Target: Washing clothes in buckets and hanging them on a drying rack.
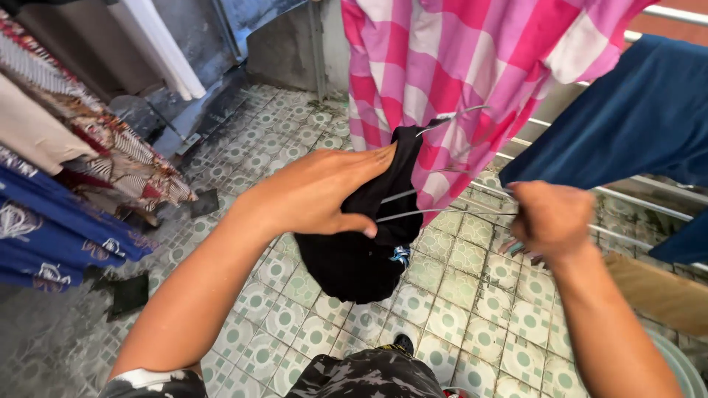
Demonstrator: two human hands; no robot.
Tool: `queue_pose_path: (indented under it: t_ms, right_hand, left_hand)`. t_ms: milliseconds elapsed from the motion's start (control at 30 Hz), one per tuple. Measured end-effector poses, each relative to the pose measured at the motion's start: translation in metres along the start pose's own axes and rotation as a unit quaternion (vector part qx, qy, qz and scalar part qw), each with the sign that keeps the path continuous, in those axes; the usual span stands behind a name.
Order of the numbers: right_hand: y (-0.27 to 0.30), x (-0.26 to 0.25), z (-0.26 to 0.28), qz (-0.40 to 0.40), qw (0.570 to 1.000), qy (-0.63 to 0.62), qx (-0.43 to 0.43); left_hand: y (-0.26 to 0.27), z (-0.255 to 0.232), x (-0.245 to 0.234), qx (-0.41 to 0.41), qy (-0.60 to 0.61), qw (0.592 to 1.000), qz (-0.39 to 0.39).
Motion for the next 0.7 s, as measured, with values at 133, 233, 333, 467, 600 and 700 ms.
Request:
queue_pose_path:
  t_ms: [133,233,333,467,600,700]
  right_hand:
    - [-0.029,0.038,0.016,0.066,0.967,-0.194,0.151]
    - [-0.037,0.066,0.013,0.189,0.790,-0.527,0.251]
    - [-0.042,0.100,0.006,0.178,0.662,-0.679,0.263]
    - [-0.035,0.182,0.021,0.241,0.783,-0.509,0.266]
    - [-0.026,0.192,0.008,0.296,0.797,-0.414,0.325]
    - [-0.022,0.166,-0.019,0.235,0.808,-0.451,0.297]
  left_hand:
    - [0.006,0.011,0.000,-0.104,-0.025,0.993,0.052]
    - [0.026,0.025,0.009,-0.179,-0.006,0.979,0.094]
    - [0.032,0.020,0.008,-0.139,0.067,0.988,0.031]
    - [0.023,0.011,-0.001,-0.114,0.143,0.983,-0.017]
    - [0.052,0.025,-0.020,-0.155,0.106,0.982,-0.001]
    - [0.086,0.045,-0.035,-0.239,0.057,0.969,-0.018]
Point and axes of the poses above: each hand's wrist, its own y-axis away from the middle knuckle, its own x-axis out of the palm, z = x × y, the point moved 8 cm from there along -y, towards the middle knuckle, and after that the axes turned 14 degrees about -y, right-handed, at the moved point
